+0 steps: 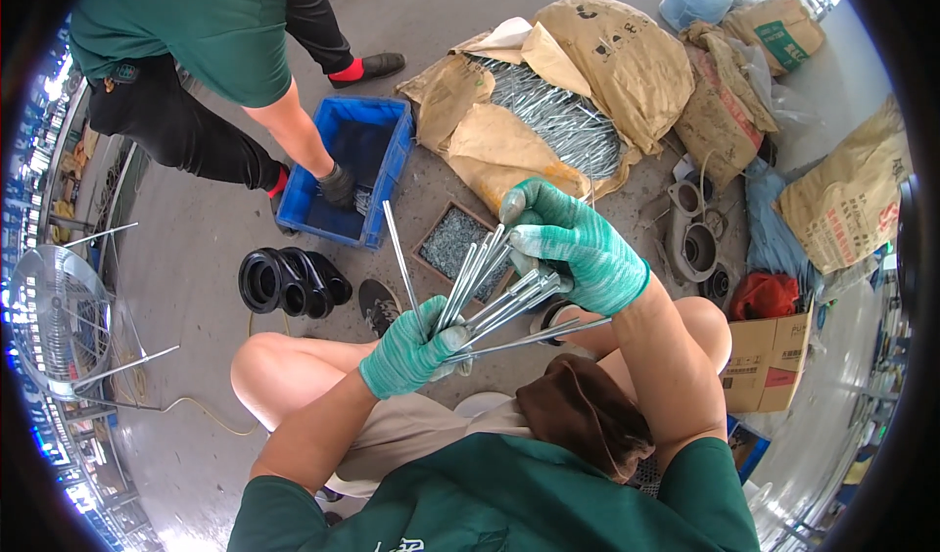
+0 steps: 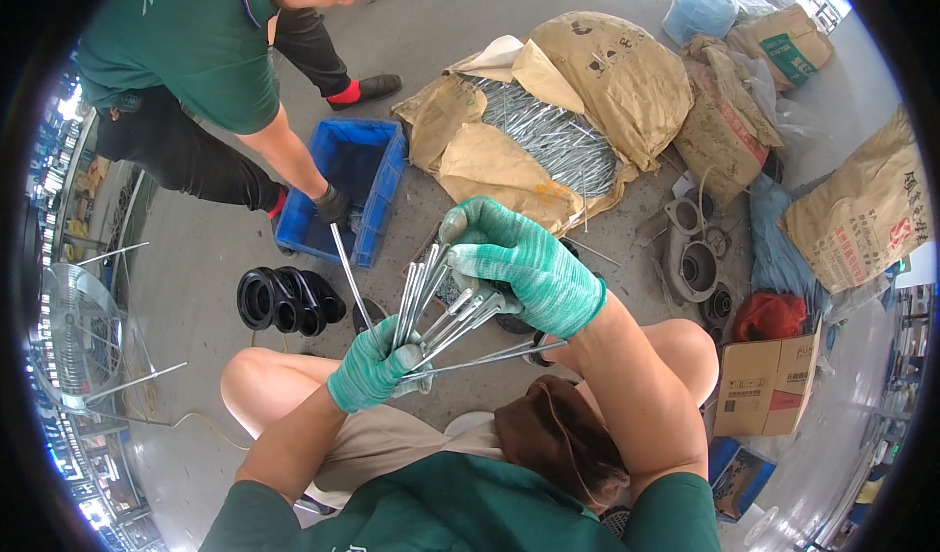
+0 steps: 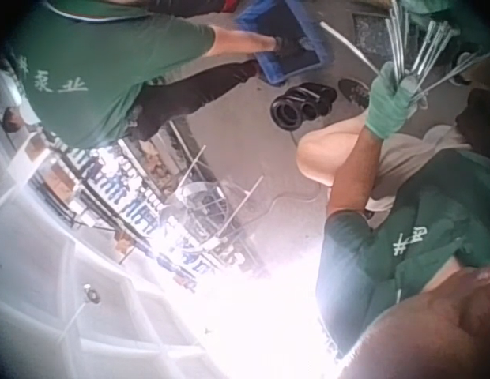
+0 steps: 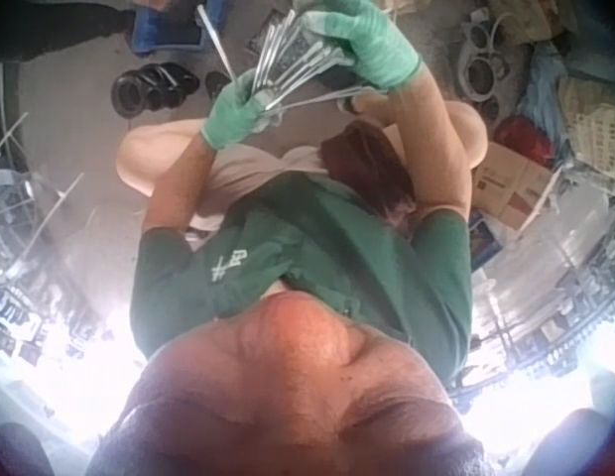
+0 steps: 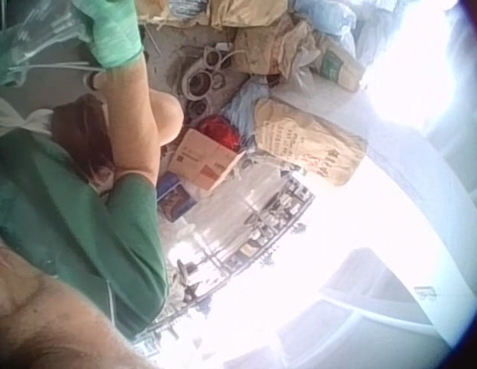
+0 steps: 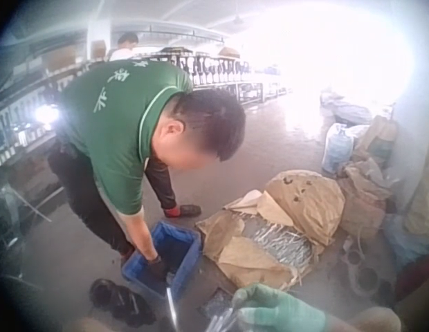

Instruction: The person picks up metal rods from a large paper bag, checks them, and places some into a blue plastic bin.

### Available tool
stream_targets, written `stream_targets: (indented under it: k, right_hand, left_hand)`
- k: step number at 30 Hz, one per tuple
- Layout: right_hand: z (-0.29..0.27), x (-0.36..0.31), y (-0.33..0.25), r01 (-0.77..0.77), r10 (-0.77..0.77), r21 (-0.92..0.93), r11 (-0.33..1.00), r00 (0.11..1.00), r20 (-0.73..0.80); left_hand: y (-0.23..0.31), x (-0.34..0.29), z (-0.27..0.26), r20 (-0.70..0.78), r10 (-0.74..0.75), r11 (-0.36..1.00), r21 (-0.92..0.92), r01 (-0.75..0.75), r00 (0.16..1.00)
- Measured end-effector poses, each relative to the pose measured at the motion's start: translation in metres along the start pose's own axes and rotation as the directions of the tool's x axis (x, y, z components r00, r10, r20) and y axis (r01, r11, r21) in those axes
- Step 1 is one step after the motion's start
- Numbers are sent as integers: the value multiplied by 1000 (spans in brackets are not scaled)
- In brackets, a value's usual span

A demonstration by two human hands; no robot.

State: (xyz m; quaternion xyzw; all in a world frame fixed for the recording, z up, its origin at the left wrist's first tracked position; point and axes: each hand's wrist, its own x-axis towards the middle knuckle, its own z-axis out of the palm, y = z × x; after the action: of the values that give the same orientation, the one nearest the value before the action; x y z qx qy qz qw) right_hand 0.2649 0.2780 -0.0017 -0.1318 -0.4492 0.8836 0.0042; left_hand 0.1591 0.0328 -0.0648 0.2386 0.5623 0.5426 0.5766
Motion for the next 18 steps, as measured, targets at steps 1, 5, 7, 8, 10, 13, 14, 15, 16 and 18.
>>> stream_targets:
  k: [1, 5, 7, 8, 10, 13, 14, 15, 16, 18]
  right_hand:
    - [-1, -1, 0, -16, 12, 66, 998, 999, 49]
    - [-1, -6, -7, -54, 51, 57, 997, 997, 50]
    - [-4, -8, -9, -58, 61, -36, 998, 996, 66]
    - [-4, -9, -13, -47, 52, -90, 995, 997, 63]
    - [-4, -8, -16, -20, 24, -157, 987, 999, 28]
    - [-6, -10, -16, 31, -36, -151, 988, 999, -26]
    - [-7, -9, -17, 74, -77, -135, 988, 997, -16]
    - [-8, -8, -18, 117, -119, -119, 986, 993, -7]
    - [-9, -6, -17, 173, -175, -90, 981, 985, -9]
    - [-4, -7, -23, 203, -205, -120, 972, 979, 1]
  left_hand:
    - [0, 0, 0, -9, 4, 999, -41, -4, 1000]
    - [4, -2, -1, -48, 8, 995, -102, -13, 999]
    - [-2, -1, -4, -15, 12, 991, -137, -14, 1000]
    - [-3, -1, -4, -8, 13, 992, -129, -14, 1000]
    - [0, -1, 0, -8, 9, 987, -160, -10, 1000]
    - [1, 0, -1, 15, 15, 990, -139, -13, 1000]
    - [1, -1, -1, 11, 15, 990, -140, -14, 1000]
    - [0, -3, -1, 6, 17, 991, -137, -16, 1000]
    - [-1, -4, 0, 3, 22, 991, -134, -21, 1000]
    - [0, -2, 3, 18, 40, 991, -129, -37, 999]
